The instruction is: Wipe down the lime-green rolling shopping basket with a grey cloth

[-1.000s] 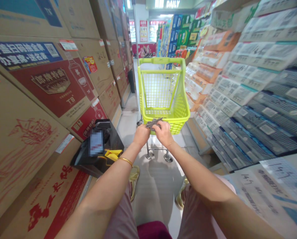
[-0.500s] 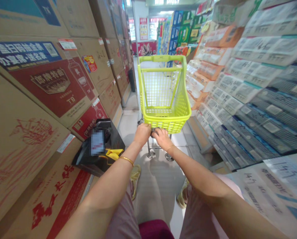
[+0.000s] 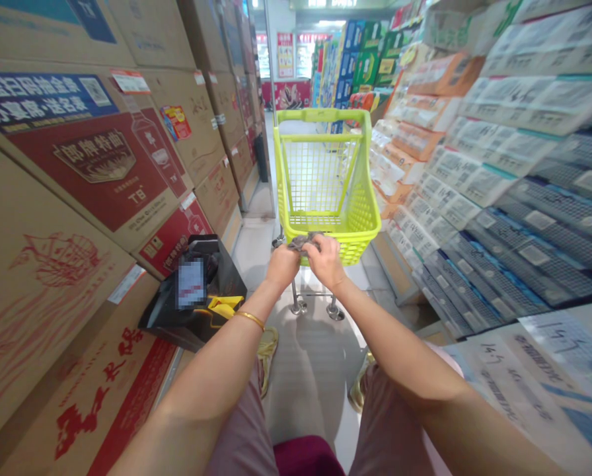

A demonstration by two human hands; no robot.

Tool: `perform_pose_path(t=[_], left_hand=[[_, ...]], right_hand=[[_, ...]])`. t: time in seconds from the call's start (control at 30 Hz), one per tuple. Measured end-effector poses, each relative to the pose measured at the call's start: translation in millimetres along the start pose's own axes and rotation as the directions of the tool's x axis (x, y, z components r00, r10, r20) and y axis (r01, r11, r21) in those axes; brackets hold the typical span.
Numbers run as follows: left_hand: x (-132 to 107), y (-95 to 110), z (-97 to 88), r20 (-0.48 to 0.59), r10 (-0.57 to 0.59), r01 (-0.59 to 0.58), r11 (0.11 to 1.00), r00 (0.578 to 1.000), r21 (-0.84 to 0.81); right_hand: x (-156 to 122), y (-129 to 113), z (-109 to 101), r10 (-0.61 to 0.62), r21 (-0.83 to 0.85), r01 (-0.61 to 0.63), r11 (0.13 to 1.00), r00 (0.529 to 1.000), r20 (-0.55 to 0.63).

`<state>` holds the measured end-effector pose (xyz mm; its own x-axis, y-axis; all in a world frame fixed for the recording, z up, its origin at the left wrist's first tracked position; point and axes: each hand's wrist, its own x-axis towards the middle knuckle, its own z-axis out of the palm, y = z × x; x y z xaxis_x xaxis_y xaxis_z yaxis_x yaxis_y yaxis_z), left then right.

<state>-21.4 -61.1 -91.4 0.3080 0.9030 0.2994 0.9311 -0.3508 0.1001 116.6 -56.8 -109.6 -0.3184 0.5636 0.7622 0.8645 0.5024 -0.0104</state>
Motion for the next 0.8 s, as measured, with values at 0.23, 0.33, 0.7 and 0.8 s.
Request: perform_pose_path(t=[0.23,0.33,0.7,0.8], left_hand=[[0.5,0.1,-6.3,0.017,0.025,-0.026,0.999,1.000,0.030],[0.2,1.1,-8.8,0.003,0.041,-0.042,0.996,0.999,0.074],[1.5,4.4,-11.3,0.057,-0.010,0.008,0.999,0.998,0.047],[1.0,5.7,-12.6,0.082,0.020,-0.024,0.998,0.996,0.057]], right_hand=[[-35.5,-0.7,21.6,0.014,-0.011,-0.012,1.000,0.986,0.167],[-42.6,0.8,21.1,-0.054,-0.023,0.062,0.998,0.966,0.252],[15.5,-2.0,-16.1,0.037,0.012,-0.036,0.999,0.996,-0.078],[19.6,-0.5,-18.2,0.032,-0.003,-0.033,0.999,0.991,-0.131]])
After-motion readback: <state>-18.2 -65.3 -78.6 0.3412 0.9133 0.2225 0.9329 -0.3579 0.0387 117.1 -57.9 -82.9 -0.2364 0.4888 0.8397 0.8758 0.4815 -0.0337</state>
